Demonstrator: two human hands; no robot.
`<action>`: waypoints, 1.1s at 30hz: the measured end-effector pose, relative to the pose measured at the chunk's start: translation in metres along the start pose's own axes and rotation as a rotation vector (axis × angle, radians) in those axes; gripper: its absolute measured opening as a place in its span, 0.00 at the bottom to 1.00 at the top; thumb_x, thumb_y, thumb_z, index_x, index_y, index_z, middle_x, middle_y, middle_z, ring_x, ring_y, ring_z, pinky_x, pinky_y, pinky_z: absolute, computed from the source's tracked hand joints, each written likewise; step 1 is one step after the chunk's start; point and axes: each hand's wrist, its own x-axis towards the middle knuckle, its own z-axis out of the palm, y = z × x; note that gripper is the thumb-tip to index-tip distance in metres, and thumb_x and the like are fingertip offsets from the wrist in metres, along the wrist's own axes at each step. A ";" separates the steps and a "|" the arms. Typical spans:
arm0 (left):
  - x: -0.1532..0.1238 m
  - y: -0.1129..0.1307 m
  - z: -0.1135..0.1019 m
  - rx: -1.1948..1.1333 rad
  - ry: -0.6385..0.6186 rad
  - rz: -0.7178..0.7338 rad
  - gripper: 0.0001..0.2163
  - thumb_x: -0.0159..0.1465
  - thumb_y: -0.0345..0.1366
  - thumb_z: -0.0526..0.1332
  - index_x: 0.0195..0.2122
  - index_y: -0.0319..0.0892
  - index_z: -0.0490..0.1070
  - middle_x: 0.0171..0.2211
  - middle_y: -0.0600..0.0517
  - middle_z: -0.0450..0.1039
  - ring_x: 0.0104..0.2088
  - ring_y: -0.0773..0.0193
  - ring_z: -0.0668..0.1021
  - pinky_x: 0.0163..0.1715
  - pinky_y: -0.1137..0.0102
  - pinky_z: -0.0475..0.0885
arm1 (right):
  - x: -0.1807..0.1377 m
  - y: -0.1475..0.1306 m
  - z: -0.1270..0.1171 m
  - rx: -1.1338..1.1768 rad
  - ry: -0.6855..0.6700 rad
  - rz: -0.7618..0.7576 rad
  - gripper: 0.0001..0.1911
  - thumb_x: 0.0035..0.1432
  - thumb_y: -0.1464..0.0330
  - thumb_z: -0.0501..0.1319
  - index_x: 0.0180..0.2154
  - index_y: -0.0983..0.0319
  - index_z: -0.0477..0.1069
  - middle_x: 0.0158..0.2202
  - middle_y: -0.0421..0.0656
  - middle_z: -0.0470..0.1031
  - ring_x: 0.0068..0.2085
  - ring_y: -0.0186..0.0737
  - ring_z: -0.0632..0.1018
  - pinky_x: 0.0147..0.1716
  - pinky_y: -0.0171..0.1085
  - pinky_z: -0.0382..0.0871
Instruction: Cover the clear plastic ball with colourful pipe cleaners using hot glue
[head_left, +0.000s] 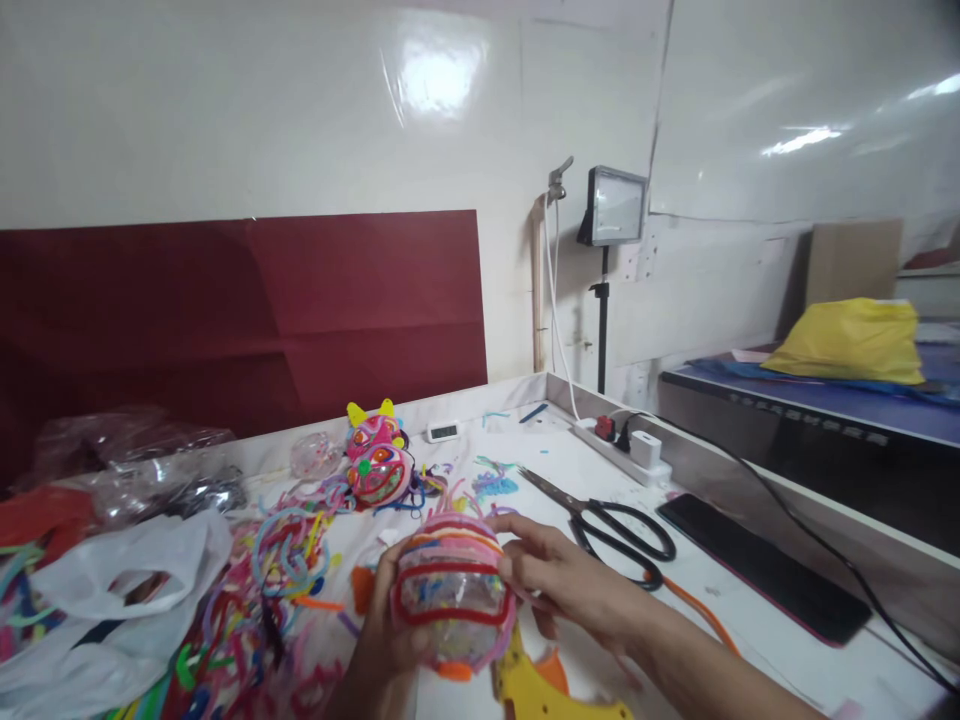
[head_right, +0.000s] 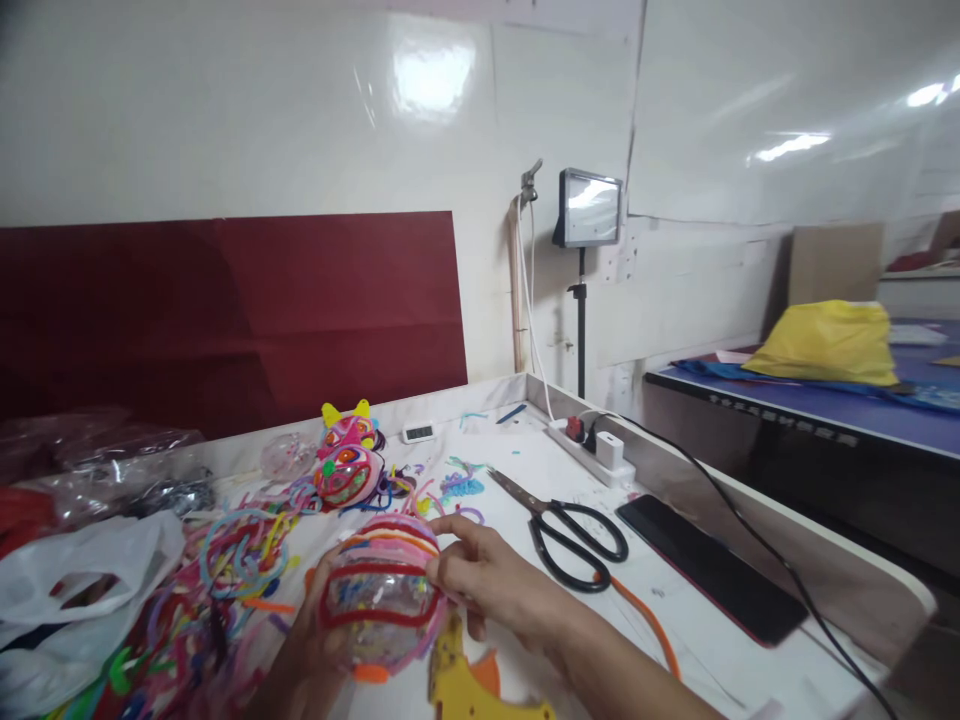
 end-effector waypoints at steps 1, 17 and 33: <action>-0.002 0.001 0.006 0.006 0.025 0.040 0.32 0.33 0.36 0.81 0.43 0.46 0.76 0.42 0.47 0.83 0.41 0.46 0.84 0.39 0.61 0.80 | -0.001 0.000 -0.001 -0.011 0.000 0.002 0.24 0.49 0.66 0.63 0.50 0.61 0.68 0.23 0.31 0.63 0.21 0.27 0.61 0.15 0.27 0.61; -0.021 0.000 0.027 0.298 -0.127 0.150 0.45 0.45 0.50 0.77 0.64 0.54 0.61 0.62 0.42 0.69 0.62 0.41 0.71 0.58 0.56 0.70 | -0.012 -0.003 -0.013 -0.117 0.042 0.122 0.23 0.45 0.64 0.63 0.46 0.60 0.67 0.22 0.29 0.61 0.20 0.27 0.59 0.16 0.27 0.57; -0.029 0.019 0.036 0.526 -0.276 0.297 0.25 0.59 0.54 0.66 0.57 0.59 0.72 0.68 0.47 0.56 0.69 0.39 0.58 0.63 0.49 0.60 | -0.013 -0.006 -0.016 -0.159 0.018 0.133 0.22 0.44 0.66 0.62 0.44 0.61 0.71 0.23 0.31 0.63 0.20 0.27 0.62 0.14 0.26 0.55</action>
